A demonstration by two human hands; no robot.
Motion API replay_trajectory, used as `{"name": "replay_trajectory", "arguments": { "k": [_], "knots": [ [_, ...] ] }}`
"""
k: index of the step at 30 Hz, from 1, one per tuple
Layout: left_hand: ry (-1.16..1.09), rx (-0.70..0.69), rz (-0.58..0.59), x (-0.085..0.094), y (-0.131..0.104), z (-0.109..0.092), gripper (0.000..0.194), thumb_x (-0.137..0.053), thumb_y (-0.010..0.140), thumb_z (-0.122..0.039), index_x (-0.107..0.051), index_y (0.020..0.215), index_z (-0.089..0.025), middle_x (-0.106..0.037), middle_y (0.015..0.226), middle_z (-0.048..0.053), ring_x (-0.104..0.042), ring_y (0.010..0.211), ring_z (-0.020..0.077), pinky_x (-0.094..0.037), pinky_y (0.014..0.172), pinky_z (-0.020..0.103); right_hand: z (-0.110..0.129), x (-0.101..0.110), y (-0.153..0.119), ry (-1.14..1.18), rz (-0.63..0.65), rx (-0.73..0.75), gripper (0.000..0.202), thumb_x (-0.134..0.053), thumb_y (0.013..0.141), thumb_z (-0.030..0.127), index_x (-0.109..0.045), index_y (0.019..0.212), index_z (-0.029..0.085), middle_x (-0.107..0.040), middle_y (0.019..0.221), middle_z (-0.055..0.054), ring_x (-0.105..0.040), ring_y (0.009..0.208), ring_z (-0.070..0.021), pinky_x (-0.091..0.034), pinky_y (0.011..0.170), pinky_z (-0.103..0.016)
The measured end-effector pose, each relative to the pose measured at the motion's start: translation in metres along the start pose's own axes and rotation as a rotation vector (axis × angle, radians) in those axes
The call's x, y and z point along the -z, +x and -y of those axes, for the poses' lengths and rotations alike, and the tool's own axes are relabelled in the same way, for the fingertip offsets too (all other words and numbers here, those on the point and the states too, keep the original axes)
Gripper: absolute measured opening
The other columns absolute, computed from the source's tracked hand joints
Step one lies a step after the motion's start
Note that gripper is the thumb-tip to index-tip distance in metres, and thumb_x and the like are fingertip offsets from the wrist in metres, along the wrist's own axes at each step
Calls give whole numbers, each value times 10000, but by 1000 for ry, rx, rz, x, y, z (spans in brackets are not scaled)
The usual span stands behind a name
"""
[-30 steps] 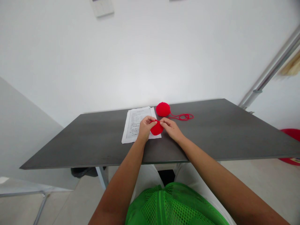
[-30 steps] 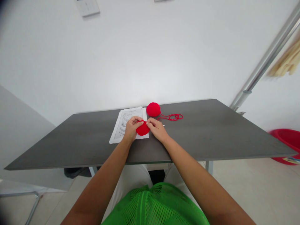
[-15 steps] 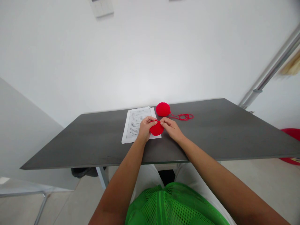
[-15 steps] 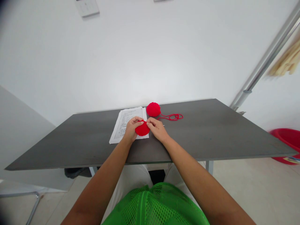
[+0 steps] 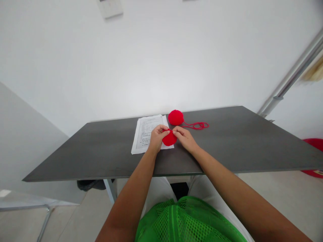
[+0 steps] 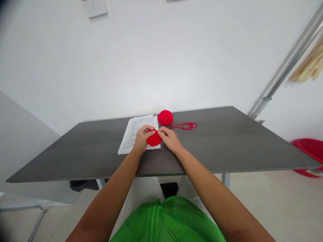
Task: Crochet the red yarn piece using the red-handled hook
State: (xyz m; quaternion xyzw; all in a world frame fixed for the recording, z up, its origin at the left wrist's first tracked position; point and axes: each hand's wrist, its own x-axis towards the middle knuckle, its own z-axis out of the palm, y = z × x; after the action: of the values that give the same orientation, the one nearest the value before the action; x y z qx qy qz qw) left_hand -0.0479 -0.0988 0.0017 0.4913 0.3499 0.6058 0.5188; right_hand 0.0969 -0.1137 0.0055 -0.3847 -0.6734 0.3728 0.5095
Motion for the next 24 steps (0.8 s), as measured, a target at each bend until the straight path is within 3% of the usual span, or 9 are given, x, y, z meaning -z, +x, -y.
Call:
{"name": "replay_trajectory", "arguments": {
  "k": [24],
  "knots": [
    [38,-30,31,1,0,1,175,-734,571,-176,-592,671,-168,-628,718,-12,-546,679,112,-408,667,246,-3,0,1,1,10,-33,159,-464,770,311,-495,658,203,-475,634,26,-443,641,-145,-336,629,-269]
  ]
}}
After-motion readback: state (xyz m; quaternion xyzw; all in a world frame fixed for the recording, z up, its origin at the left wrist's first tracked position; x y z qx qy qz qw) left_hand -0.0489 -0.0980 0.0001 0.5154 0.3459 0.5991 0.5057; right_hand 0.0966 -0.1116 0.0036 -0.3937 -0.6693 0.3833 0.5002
